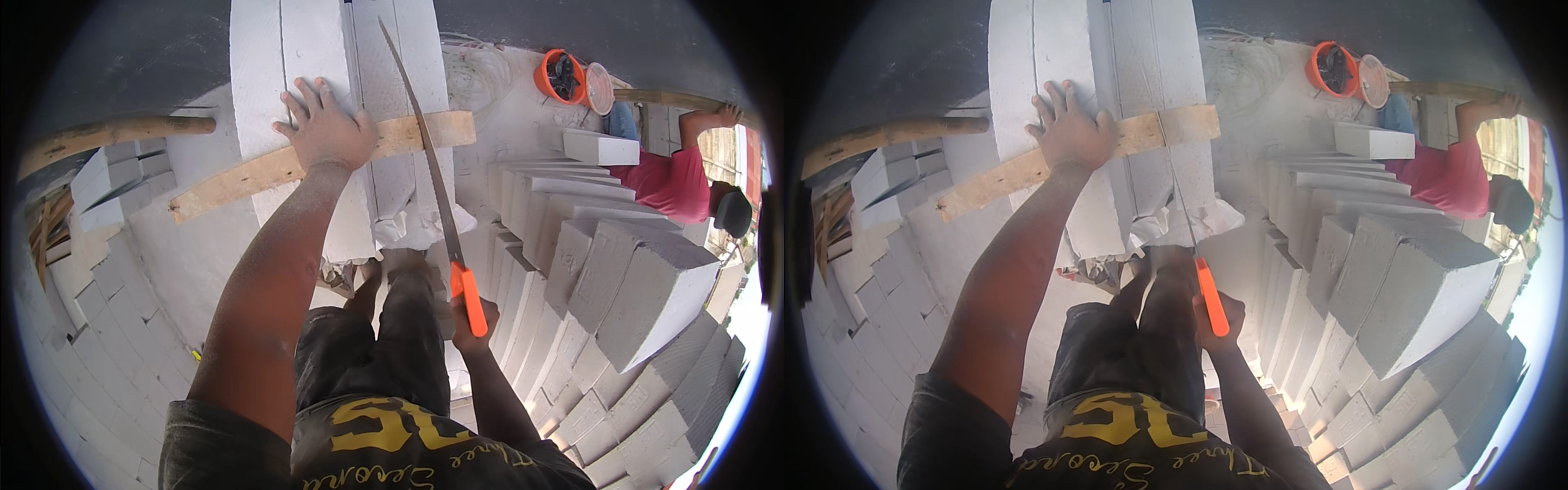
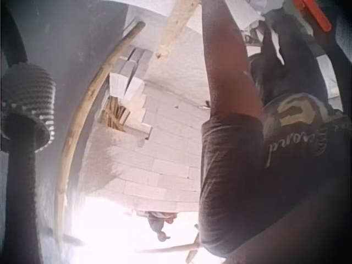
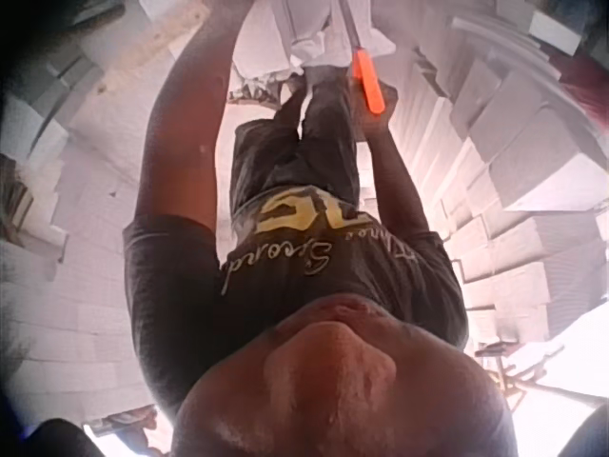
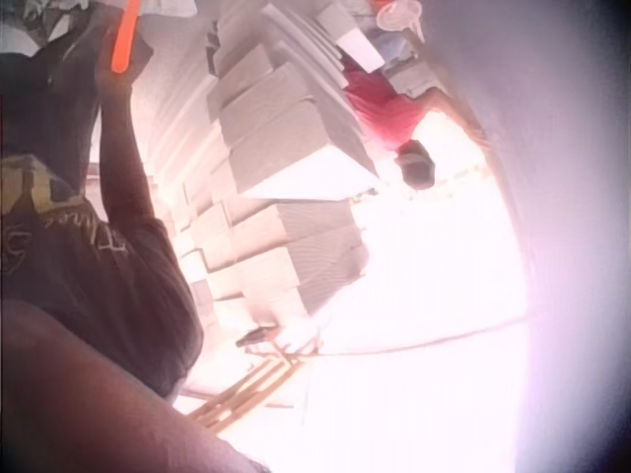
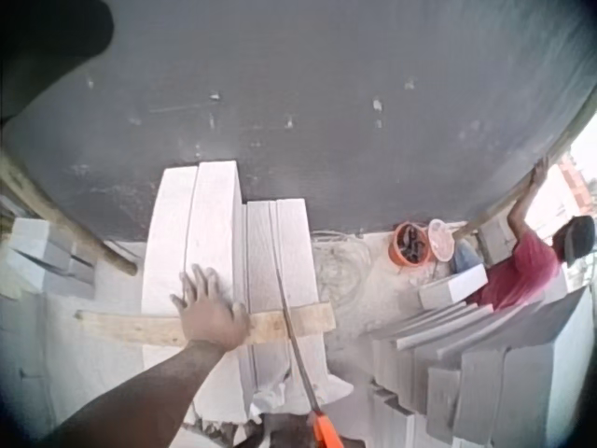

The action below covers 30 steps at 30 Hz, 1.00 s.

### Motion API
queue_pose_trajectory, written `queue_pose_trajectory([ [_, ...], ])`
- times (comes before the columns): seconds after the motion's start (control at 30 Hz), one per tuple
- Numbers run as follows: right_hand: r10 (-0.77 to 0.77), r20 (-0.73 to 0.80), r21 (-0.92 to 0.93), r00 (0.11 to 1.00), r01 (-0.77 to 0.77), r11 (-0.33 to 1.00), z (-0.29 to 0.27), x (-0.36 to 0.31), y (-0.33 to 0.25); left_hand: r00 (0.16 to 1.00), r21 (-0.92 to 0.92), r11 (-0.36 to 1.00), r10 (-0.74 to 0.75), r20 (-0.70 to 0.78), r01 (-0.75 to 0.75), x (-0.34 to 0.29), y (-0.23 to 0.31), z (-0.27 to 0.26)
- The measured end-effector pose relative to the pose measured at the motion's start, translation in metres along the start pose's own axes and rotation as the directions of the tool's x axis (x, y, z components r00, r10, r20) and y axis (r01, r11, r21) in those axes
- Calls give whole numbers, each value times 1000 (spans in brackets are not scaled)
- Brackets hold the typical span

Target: The person uses a hand saw to cut a white rectangular block into smaller pieces while holding it with a wooden stick. They then use a trowel to split a small wooden block into two pieces.

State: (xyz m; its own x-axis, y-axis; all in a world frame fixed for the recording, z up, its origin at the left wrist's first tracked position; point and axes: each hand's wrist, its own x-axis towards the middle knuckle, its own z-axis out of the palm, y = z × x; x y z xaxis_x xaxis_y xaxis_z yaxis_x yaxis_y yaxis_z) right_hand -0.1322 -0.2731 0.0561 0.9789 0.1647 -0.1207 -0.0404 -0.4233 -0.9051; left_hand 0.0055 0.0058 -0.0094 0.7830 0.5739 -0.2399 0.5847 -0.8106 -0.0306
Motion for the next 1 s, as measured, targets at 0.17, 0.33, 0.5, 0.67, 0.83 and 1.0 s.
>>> queue_pose_trajectory([
  [0.17,180,110,113,978,-192,975,12,45,-7,1000,-34,999,-3,28,3,0,5,0],
  [0.33,39,9,-40,999,-39,998,-6,-14,-2,1000,27,1000,13,19,-14,-2,2,2],
  [0.5,131,97,-63,987,-126,990,-19,4,-4,1000,-46,999,0,8,0,-1,8,5],
  [0.67,96,69,-62,993,-92,994,-20,-32,-4,1000,-8,1000,-7,20,7,1,5,-4],
  [0.83,187,157,31,970,-194,981,3,36,-14,1000,24,1000,10,19,-10,0,5,4],
  [1.0,90,24,-35,996,-89,995,-14,-25,-25,999,16,1000,-7,34,6,-2,6,-2],
])
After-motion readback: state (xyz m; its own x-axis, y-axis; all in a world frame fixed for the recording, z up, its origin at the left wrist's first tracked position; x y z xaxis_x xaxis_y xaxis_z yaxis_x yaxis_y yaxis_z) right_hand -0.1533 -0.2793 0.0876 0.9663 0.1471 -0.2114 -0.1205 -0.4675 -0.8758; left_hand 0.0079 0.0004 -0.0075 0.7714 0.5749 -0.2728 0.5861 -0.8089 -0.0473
